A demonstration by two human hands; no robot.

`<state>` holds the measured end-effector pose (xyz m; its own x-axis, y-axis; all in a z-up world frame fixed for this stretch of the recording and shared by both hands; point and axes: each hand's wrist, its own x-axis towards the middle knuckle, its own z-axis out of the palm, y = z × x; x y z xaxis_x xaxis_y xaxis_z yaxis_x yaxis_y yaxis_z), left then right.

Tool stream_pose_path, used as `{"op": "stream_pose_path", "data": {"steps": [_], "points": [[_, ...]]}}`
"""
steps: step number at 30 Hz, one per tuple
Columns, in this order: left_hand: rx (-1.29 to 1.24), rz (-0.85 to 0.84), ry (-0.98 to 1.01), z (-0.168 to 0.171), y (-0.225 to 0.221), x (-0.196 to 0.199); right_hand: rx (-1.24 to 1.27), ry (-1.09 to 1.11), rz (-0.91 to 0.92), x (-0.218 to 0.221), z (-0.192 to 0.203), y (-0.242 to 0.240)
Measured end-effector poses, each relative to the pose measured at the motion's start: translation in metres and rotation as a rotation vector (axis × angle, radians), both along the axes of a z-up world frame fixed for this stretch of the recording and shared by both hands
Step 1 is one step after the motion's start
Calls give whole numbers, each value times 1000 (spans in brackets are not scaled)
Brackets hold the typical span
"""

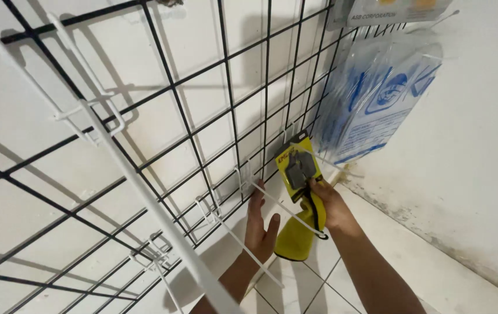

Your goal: Wiping down packaged automotive parts like light bulbs and brake pads with a cloth before organizing them on a wire rack.

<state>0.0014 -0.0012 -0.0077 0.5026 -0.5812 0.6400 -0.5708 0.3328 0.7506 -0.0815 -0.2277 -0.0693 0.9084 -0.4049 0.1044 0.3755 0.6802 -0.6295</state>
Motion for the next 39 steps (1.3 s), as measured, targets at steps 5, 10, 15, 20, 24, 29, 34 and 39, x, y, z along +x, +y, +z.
{"op": "stream_pose_path", "data": {"steps": [5, 10, 15, 20, 24, 29, 34, 39], "points": [[-15, -6, -5, 1, -1, -6, 30, 109, -32, 13, -6, 2], [-50, 39, -38, -2, -5, -11, 6, 33, 39, 11, -8, 1], [-68, 12, -34, 1, -12, -14, -12, 78, -32, 9, -10, -8], [-81, 53, -37, 0, -22, -18, -55, 66, -5, 1, -63, -39], [-86, 61, -30, -7, -28, -19, -30, 6, 83, -22, -59, -44], [-90, 80, -5, -15, -33, -15, -90, 21, 95, -46, -38, -37], [-1, 170, -69, -15, -31, -18, -45, -61, 203, -74, -17, -31], [10, 180, -67, -9, -31, -19, -16, -38, 157, -97, -31, -41]]}}
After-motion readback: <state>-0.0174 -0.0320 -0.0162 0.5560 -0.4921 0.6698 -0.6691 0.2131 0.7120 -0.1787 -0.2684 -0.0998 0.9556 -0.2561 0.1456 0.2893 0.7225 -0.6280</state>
